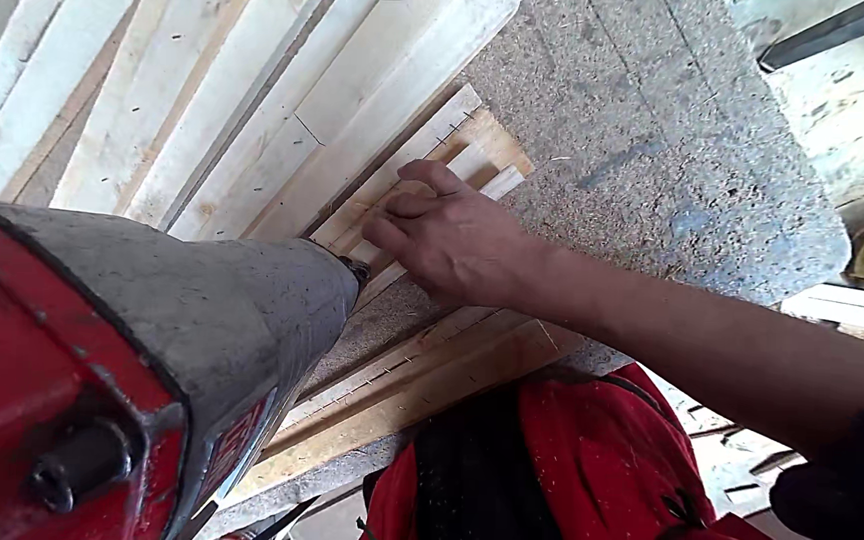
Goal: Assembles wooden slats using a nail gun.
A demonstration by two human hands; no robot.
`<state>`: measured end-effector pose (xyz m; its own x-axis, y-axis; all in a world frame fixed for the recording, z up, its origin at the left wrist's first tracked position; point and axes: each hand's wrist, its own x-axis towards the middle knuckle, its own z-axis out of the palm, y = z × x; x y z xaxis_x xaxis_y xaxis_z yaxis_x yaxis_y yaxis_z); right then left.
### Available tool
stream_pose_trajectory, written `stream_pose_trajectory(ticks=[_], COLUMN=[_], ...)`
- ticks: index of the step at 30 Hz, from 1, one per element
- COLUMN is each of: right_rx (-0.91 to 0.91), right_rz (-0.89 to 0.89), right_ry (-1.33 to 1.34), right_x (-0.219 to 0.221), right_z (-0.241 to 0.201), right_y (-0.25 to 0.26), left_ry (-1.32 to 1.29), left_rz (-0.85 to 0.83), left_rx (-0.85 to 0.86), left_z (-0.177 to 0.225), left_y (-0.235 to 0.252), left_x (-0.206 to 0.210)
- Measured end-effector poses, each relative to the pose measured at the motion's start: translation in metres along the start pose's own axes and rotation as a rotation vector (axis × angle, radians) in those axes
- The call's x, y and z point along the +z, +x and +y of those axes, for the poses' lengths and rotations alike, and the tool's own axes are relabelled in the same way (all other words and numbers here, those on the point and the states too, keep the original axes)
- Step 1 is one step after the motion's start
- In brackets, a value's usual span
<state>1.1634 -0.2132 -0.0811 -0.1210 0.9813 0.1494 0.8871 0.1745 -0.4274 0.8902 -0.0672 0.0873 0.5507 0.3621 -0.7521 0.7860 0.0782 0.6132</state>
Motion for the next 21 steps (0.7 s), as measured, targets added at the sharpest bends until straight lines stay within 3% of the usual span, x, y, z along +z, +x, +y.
stream_pose_trajectory(ticks=[2, 5, 6, 13, 18, 21], right_rx=[0.000, 0.002, 0.004, 0.034, 0.048, 0.080], right_rz=[0.004, 0.009, 0.012, -0.062, 0.083, 0.184], right_ry=[-0.008, -0.016, -0.012, -0.029, -0.044, 0.121], right_x=[-0.001, -0.001, -0.001, -0.006, -0.017, -0.051], right_z=[0.000, -0.001, -0.001, -0.007, -0.007, 0.035], right_y=[-0.001, -0.001, -0.001, 0.001, -0.015, -0.043], left_ry=[-0.053, -0.027, -0.015, -0.020, 0.019, 0.032], left_rz=[-0.110, 0.087, -0.034, -0.079, -0.046, 0.022], left_rx=[0.017, 0.008, 0.073, 0.142, 0.250, 0.282], left_z=[0.000, 0.013, 0.005, 0.013, 0.008, 0.019], left_y=[0.005, 0.005, 0.006, 0.022, -0.005, -0.020], left_x=[-0.004, 0.017, 0.003, 0.011, 0.016, 0.031])
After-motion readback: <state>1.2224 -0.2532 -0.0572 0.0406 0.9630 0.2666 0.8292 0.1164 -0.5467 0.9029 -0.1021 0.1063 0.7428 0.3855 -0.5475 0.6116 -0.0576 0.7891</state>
